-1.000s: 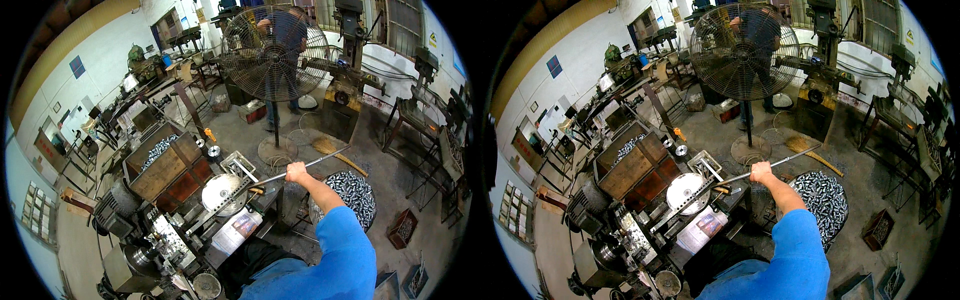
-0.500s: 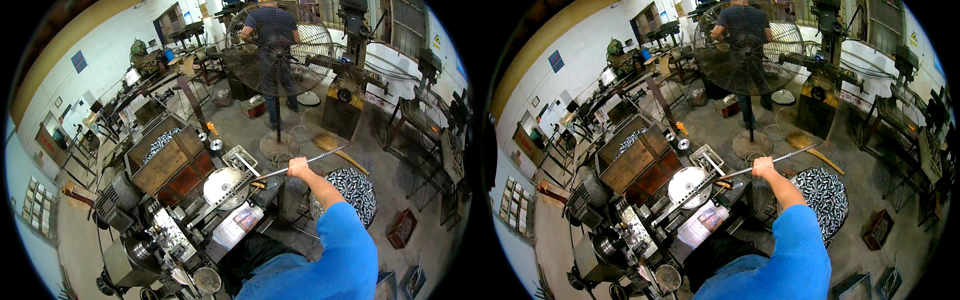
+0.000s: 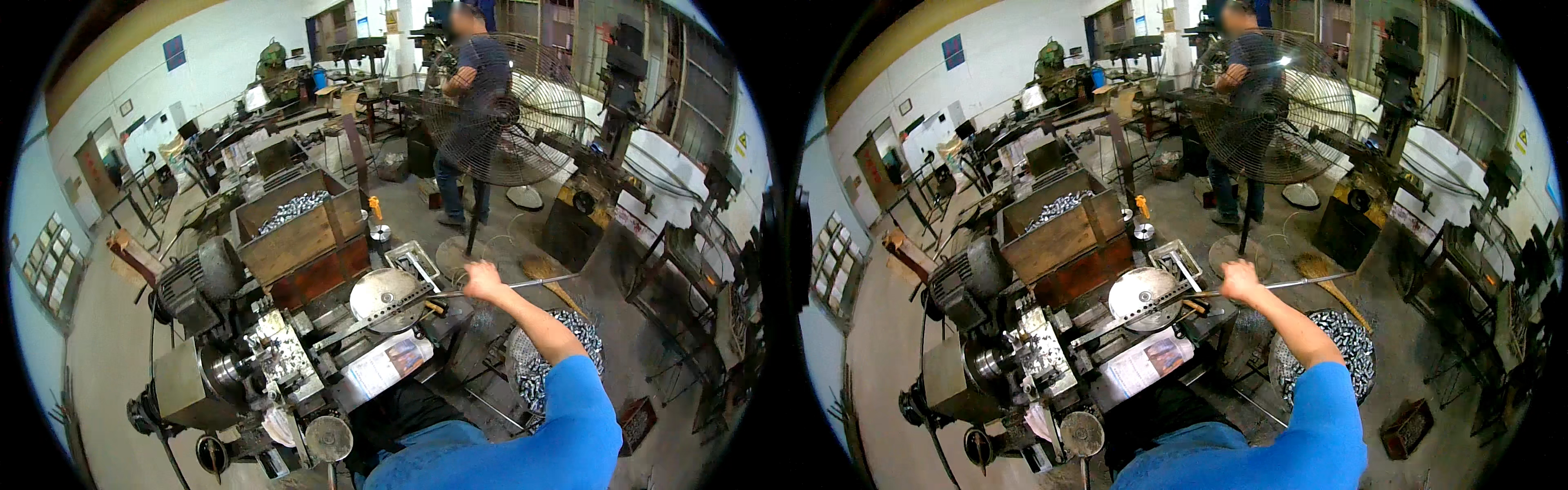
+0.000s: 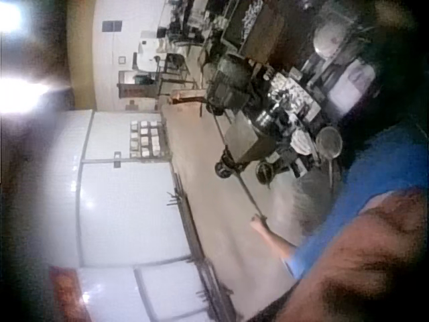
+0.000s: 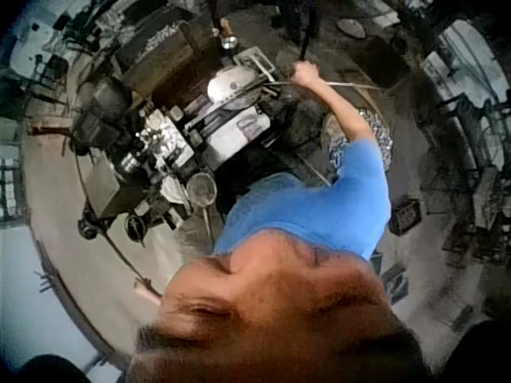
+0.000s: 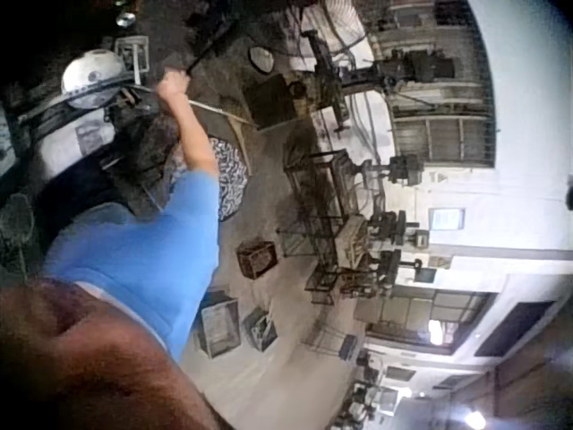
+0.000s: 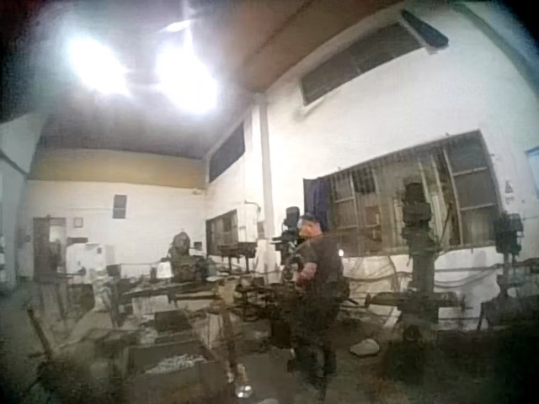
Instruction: The person operates a lathe by placing a metal part into the chuck, tightening it, engaging the cutting tool using hand levers, and then removing the finished part and placing it into a container.
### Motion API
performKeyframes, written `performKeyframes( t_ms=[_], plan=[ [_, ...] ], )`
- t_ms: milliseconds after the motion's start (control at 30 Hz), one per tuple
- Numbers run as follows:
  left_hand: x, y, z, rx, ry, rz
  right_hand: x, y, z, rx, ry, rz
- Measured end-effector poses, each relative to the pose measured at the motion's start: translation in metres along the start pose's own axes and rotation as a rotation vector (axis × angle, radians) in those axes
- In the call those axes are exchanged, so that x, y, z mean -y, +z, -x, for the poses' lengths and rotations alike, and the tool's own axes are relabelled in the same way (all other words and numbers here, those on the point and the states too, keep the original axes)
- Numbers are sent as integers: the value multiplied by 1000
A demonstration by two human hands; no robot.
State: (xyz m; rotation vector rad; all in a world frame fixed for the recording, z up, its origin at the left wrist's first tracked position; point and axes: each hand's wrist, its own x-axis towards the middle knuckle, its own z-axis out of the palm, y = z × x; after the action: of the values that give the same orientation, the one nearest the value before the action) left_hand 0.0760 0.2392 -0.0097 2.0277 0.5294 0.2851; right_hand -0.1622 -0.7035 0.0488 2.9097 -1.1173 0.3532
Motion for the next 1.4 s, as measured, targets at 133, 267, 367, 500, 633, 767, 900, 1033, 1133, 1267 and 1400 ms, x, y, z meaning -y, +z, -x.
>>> performKeyframes(
  t_ms=[133, 267, 367, 500, 633, 767, 900, 1033, 1133, 1267, 1400],
  plan=[
    [-24, 6, 17, -7, 12, 57, 121, -60, -38, 112, -215, -278],
    [-54, 4, 39, 28, 42, 17, 277, -104, -50, 70, -672, -444],
    [-41, -28, 31, 111, -43, -16, 376, -129, -42, 172, -962, -459],
    [62, -54, 18, 7, 170, -58, 458, -116, -44, 242, -1119, -412],
    [-39, 16, 105, -287, 221, -797, 449, -107, -52, 317, -961, -417],
    [-27, 0, 83, -317, 128, -746, 482, -70, -42, 266, -1117, -453],
    [-15, -45, 53, -289, 101, -717, 521, -64, -7, 372, -1074, 15],
    [-9, -49, 21, -283, 141, -677, 535, -56, -11, 315, -1200, 210],
    [-26, -19, 60, -356, 61, -701, 535, -47, -19, 354, -1216, 157],
    [-75, 43, 146, -337, 15, -719, 525, -42, -26, 352, -1199, 73],
    [-77, 59, 168, -316, 80, -731, 527, -40, -25, 323, -1203, -4]
  ],
)
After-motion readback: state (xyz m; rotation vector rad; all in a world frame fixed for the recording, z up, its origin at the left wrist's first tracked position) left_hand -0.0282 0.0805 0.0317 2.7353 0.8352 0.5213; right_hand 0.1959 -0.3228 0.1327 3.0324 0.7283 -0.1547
